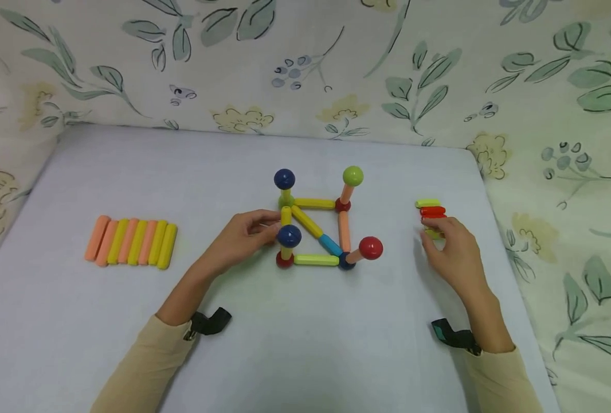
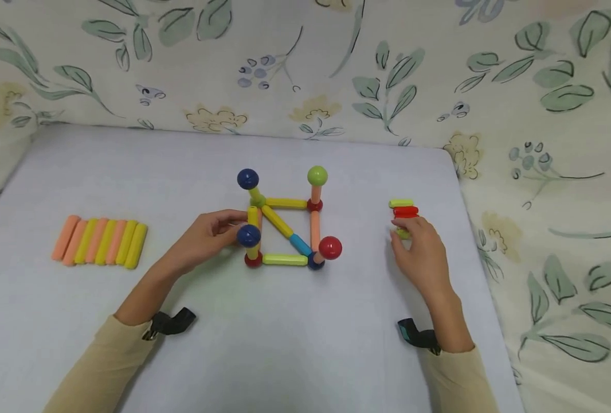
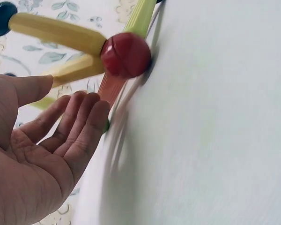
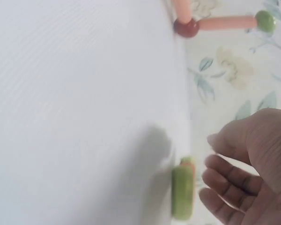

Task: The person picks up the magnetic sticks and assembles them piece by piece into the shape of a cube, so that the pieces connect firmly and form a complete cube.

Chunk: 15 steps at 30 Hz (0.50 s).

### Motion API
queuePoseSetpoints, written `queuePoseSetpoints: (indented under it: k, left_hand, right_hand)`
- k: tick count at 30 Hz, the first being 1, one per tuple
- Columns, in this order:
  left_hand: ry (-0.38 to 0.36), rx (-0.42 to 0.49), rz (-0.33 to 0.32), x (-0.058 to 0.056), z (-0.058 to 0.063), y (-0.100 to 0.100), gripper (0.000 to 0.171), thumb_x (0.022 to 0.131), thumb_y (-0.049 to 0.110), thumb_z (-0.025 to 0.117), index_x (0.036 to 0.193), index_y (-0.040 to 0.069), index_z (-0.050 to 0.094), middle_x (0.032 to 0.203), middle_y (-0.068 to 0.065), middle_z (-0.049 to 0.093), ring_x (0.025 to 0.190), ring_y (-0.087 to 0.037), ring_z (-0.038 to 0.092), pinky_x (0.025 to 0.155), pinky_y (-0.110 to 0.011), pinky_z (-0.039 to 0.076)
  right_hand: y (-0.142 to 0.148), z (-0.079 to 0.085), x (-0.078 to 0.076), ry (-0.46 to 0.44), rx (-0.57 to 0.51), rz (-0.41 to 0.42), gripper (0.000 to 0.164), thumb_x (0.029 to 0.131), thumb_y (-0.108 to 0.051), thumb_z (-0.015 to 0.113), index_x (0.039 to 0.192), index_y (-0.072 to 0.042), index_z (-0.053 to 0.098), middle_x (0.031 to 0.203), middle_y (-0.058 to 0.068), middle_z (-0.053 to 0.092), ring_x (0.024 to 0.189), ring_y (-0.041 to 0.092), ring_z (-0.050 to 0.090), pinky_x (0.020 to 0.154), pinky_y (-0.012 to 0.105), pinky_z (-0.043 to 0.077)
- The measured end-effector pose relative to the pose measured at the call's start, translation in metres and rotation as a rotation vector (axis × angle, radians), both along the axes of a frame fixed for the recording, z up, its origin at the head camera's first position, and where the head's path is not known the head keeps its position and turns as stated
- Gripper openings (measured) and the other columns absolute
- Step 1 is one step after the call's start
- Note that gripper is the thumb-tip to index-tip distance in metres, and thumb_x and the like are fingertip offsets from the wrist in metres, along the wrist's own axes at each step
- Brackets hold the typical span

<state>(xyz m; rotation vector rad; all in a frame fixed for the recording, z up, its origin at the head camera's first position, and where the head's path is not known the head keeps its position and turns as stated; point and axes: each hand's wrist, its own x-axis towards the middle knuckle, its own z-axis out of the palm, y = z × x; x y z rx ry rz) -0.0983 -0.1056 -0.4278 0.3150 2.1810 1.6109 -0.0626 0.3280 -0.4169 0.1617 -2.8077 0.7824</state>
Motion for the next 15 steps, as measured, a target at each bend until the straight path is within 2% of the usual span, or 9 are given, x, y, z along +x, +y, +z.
queuePoseSetpoints:
  k: [2, 5, 10, 15]
  left_hand:
    - [0.003, -0.016, 0.016, 0.0, -0.001, -0.003, 0.042, 0.109, 0.028, 0.062, 0.145, 0.006, 0.061, 0.13, -0.012, 0.072, 0.108, -0.025, 0.074, 0.093, -0.034, 0.061]
    - [-0.014, -0.033, 0.029, -0.002, -0.004, -0.005, 0.043, 0.109, 0.027, 0.061, 0.145, 0.003, 0.059, 0.129, -0.016, 0.07, 0.107, -0.028, 0.074, 0.091, -0.034, 0.063]
    - [-0.072, -0.038, 0.034, -0.003, -0.011, 0.001, 0.046, 0.109, 0.025, 0.061, 0.146, -0.002, 0.057, 0.128, -0.021, 0.071, 0.102, -0.026, 0.076, 0.085, -0.031, 0.064]
    - [-0.158, -0.055, 0.083, -0.004, -0.01, 0.006, 0.043, 0.108, 0.026, 0.063, 0.141, -0.002, 0.061, 0.121, -0.018, 0.075, 0.089, -0.023, 0.078, 0.079, -0.031, 0.065]
  right_hand:
    - [0.007, -0.004, 0.004, -0.024, 0.032, -0.018, 0.026, 0.095, -0.001, 0.071, 0.12, 0.006, 0.072, 0.115, 0.028, 0.067, 0.108, 0.045, 0.062, 0.091, 0.061, 0.052]
    - [0.013, -0.009, 0.008, -0.052, 0.075, -0.033, 0.026, 0.094, 0.0, 0.072, 0.12, 0.005, 0.072, 0.119, 0.03, 0.065, 0.113, 0.048, 0.059, 0.094, 0.068, 0.051]
    - [0.02, -0.012, 0.008, -0.019, 0.13, -0.024, 0.026, 0.09, 0.007, 0.074, 0.116, 0.005, 0.074, 0.116, 0.03, 0.066, 0.109, 0.049, 0.058, 0.085, 0.066, 0.053]
    - [0.023, -0.008, 0.006, -0.015, 0.164, 0.002, 0.029, 0.087, 0.01, 0.075, 0.115, 0.004, 0.074, 0.113, 0.028, 0.067, 0.103, 0.047, 0.06, 0.079, 0.063, 0.053]
